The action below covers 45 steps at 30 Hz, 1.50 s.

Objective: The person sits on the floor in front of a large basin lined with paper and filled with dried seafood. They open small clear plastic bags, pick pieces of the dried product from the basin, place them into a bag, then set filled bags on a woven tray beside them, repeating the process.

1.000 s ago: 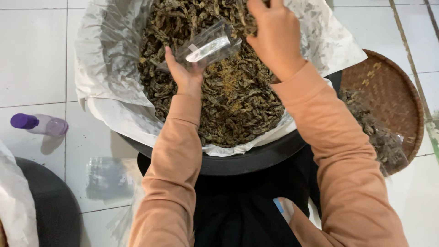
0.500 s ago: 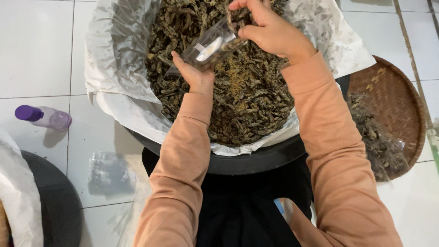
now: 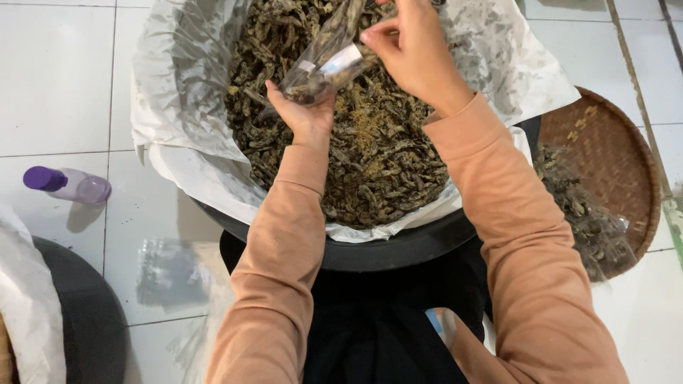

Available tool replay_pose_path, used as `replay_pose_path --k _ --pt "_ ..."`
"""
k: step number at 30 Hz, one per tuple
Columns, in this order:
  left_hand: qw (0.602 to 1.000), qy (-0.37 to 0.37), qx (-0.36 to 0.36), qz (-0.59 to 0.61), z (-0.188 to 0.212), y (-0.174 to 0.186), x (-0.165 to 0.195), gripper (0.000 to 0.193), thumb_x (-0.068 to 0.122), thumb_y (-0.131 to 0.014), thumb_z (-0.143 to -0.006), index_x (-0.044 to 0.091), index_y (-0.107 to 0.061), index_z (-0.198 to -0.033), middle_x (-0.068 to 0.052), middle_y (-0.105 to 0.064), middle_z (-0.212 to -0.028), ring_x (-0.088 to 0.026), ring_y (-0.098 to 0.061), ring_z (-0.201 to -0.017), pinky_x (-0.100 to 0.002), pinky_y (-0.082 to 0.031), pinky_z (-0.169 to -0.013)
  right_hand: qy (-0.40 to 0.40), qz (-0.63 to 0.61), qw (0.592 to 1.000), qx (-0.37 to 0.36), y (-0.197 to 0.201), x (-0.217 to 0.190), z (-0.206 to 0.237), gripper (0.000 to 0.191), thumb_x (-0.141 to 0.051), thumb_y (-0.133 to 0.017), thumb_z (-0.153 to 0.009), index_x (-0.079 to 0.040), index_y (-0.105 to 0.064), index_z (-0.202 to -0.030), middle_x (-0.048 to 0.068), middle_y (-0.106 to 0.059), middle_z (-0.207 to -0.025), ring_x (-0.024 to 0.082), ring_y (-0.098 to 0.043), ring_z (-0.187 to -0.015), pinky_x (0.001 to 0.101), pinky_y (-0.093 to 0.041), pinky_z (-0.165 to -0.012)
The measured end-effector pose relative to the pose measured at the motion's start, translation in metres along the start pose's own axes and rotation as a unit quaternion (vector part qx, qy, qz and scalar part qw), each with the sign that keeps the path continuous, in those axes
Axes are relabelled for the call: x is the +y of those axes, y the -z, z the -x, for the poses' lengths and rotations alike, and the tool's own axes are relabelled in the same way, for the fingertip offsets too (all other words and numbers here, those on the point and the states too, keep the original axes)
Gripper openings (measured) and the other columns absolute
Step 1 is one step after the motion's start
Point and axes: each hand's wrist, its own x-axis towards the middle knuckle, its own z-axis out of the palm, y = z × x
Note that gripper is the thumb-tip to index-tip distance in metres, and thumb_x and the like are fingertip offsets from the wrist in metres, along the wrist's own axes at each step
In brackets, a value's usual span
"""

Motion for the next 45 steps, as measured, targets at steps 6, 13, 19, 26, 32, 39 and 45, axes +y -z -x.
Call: replay_pose_path --k 6,13,19,26,32,39,45 --pt "0.999 -0.014 -0.020 -0.029 0.002 0.000 0.007 0.086 0.068 -0.043 -0.086 0.013 -0.028 -0.151 -0.024 -0.038 -0.148 -0.045 -0.041 -0.137 -0.064 -0.042 -0.111 0.059 0.081 0.995 0.010 0.015 0.010 0.023 0.008 -0.002 -0.065 -0.115 -0.005 -0.065 -0.123 0.007 -0.070 -0.107 0.021 -0.065 -0.091 0.0348 -0.054 -0.083" --pt "0.978 -0.065 -0.192 0.041 -0.017 0.008 0.037 0.091 0.065 -0.055 -0.095 0.002 -0.032 -0.155 -0.029 -0.042 -0.149 -0.046 -0.048 -0.137 -0.055 -0.052 -0.106 -0.373 0.247 0.845 -0.294 -0.024 0.080 0.104 0.080 -0.061 -0.055 -0.104 -0.007 -0.027 -0.155 0.027 -0.027 -0.156 0.045 -0.032 -0.143 0.0596 -0.034 -0.113" --pt "0.987 -0.058 -0.150 0.004 -0.020 0.018 0.028 0.095 0.068 -0.061 -0.087 0.010 -0.027 -0.155 -0.024 -0.039 -0.147 -0.043 -0.046 -0.132 -0.058 -0.048 -0.104 -0.503 0.338 0.581 -0.543 -0.058 0.073 0.169 0.110 -0.077 -0.047 -0.093 -0.019 0.009 -0.166 0.032 0.015 -0.166 0.063 -0.021 -0.146 0.0675 -0.030 -0.118" --pt "0.995 -0.051 -0.079 0.019 -0.016 0.013 0.030 0.093 0.066 -0.058 -0.087 0.013 -0.026 -0.156 -0.024 -0.038 -0.147 -0.043 -0.043 -0.136 -0.060 -0.043 -0.115 -0.425 0.324 0.599 -0.597 -0.047 0.064 0.184 0.107 -0.045 -0.087 -0.080 -0.025 -0.023 -0.162 0.033 -0.018 -0.162 0.057 -0.035 -0.139 0.0576 -0.041 -0.112" --pt "0.998 -0.054 -0.043 -0.007 -0.012 0.011 0.021 0.094 0.066 -0.058 -0.084 0.017 -0.025 -0.157 -0.022 -0.035 -0.151 -0.043 -0.038 -0.140 -0.065 -0.037 -0.116 -0.322 0.303 0.703 -0.557 -0.026 0.072 0.183 0.090 -0.021 -0.092 -0.068 -0.017 -0.053 -0.149 0.017 -0.071 -0.125 0.036 -0.068 -0.115 0.0455 -0.056 -0.098" --pt "0.999 -0.036 -0.010 -0.037 -0.009 0.007 0.008 0.100 0.069 -0.061 -0.078 0.021 -0.024 -0.157 -0.020 -0.033 -0.154 -0.044 -0.035 -0.142 -0.069 -0.035 -0.116 -0.284 0.122 0.935 -0.172 0.065 -0.004 0.082 0.045 -0.013 -0.086 -0.083 -0.011 -0.069 -0.124 0.013 -0.073 -0.106 0.025 -0.070 -0.093 0.0377 -0.059 -0.087" --pt "0.997 -0.040 -0.025 -0.062 -0.003 0.009 0.002 0.103 0.073 -0.062 -0.076 0.021 -0.026 -0.158 -0.017 -0.034 -0.156 -0.042 -0.035 -0.143 -0.068 -0.032 -0.116 0.055 0.530 0.844 -0.066 0.077 -0.022 0.036 0.034 -0.002 -0.079 -0.078 -0.008 -0.074 -0.111 0.009 -0.073 -0.091 0.023 -0.070 -0.085 0.0331 -0.055 -0.072"
